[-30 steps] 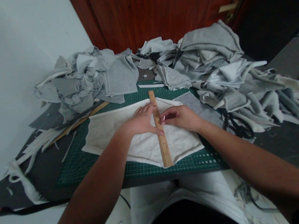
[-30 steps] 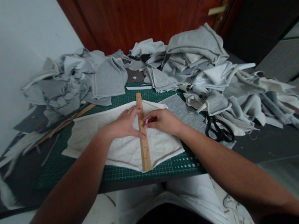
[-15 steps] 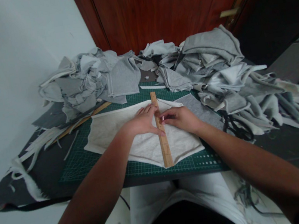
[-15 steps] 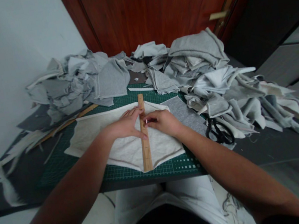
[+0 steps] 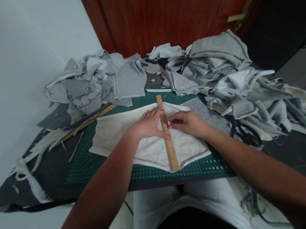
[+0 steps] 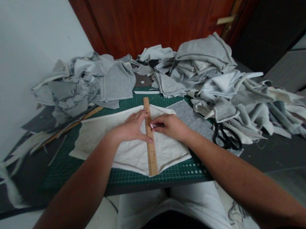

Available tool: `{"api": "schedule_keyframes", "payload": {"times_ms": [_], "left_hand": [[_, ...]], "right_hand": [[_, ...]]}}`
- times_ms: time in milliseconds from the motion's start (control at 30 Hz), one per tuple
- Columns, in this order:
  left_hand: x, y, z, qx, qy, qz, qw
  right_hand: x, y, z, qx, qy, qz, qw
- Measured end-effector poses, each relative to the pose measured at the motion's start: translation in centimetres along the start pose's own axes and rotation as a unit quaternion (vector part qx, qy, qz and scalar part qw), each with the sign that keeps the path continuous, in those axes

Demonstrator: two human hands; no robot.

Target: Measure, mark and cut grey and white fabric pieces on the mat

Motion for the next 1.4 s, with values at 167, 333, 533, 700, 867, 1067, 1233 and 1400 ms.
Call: {"api": "schedule_keyframes", "payload": {"times_ms": [167,333,533,700,867,1067,1233,1400], "left_hand": [[0.2,-0.2,0.1,-0.002,-0.001,0.0,1.0],[0.2,0.0,0.0,-0.001,0.006,0.0,1.0],[0.1,-0.1,0.0,0.006,0.009,0.008,1.0],[0.3,-0.5,0.2,0.018,0.011,0.013,1.0],[0.3,-0.5,0.2,0.028,0.023,0.019,0.999],[-0.2,-0.1,0.0,0.021,0.007,0.009,1.0],[-0.1,-0.1,0.0,0.014,0.009,0.006,1.0],[-0.1,0.0,0.0,0.014,0.013,0.005,1.0]], "right_hand": [[-1.2,-0.4,0.1,-0.014,-0.027,0.054,0.998],[-1.3,-0.2,1.0,-0.01,-0.034,0.03,0.999],[-1.6,0.2,2.0,-0.004,-0.041,-0.012,0.999],[-1.9,0.4,2.7,0.003,-0.043,-0.037,0.998],[-2.5,0.8,3.6,-0.003,-0.048,-0.066,0.997],[-3.9,1.1,5.2,-0.012,-0.052,-0.097,0.994],[-5.1,1.4,6.3,-0.021,-0.06,-0.118,0.991],[-6.0,1.8,7.4,-0.031,-0.065,-0.133,0.988]]}}
Point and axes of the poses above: each hand's wrist, its own z-axis towards the middle knuckle, its own y-axis out of the back of the hand, x = y × z, the point moved 10 cm from there along z, towards the middle knuckle, and after that the axes turned 12 degrees about y, right-handed, at the moved point
